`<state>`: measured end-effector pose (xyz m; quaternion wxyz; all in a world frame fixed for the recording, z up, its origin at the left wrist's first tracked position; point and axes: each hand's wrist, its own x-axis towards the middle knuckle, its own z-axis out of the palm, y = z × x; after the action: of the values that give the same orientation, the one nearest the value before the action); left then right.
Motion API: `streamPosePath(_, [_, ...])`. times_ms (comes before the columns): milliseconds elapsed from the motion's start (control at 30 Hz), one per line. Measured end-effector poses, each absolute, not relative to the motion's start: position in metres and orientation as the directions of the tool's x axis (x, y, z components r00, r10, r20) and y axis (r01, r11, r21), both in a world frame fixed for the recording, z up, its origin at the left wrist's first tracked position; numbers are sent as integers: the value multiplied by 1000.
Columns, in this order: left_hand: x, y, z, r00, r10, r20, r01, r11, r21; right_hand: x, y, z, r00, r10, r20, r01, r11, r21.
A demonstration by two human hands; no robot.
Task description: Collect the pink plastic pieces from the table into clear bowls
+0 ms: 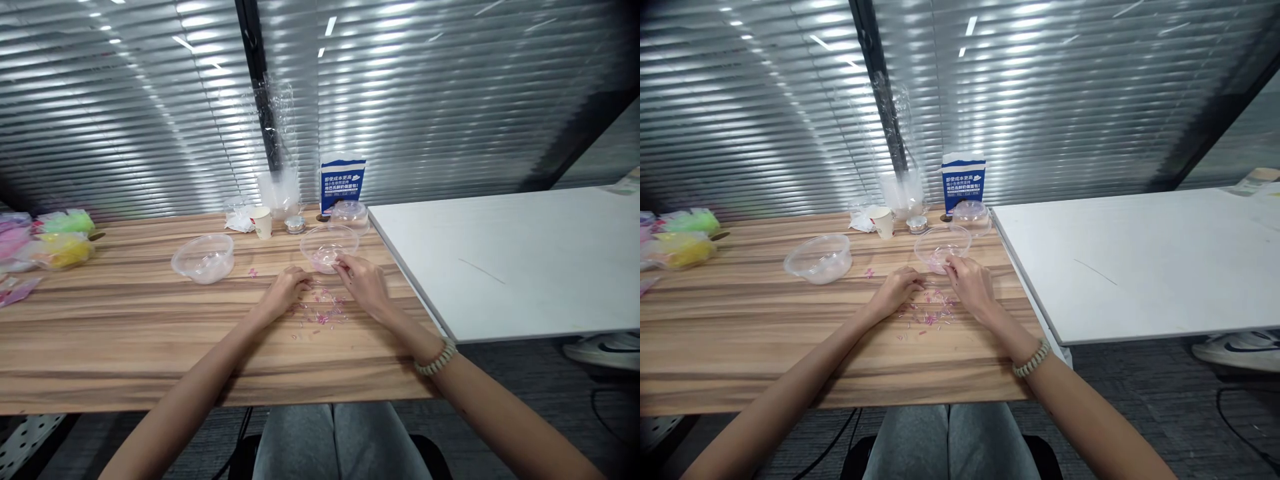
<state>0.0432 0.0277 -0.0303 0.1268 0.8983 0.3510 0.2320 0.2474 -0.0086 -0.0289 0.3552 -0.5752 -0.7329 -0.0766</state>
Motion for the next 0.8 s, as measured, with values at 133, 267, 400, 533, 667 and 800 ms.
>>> streamPosePath(133, [40,26,-26,641,705,304,576,-703,417,247,-9,-30,-95,797,596,895,330,-300])
streamPosePath(267, [41,27,-27,646,710,280,580,-695,425,246,-9,-30,-92,802,590,896,325,-302])
streamPosePath(400, [45,29,-31,641,701,313,565,-706,426,246,-10,-29,-98,795,599,895,334,-297])
streamPosePath(533, [49,27,-31,630,705,325,576,-705,413,245,-10,-28,-101,794,600,894,336,-295])
streamPosePath(667, [49,24,-30,632,704,325,591,-709,386,245,-10,-29,-96,793,602,891,338,-304])
streamPosePath(800, [47,26,-32,612,718,331,596,-694,403,245,-9,-31,-94,789,607,891,338,-302])
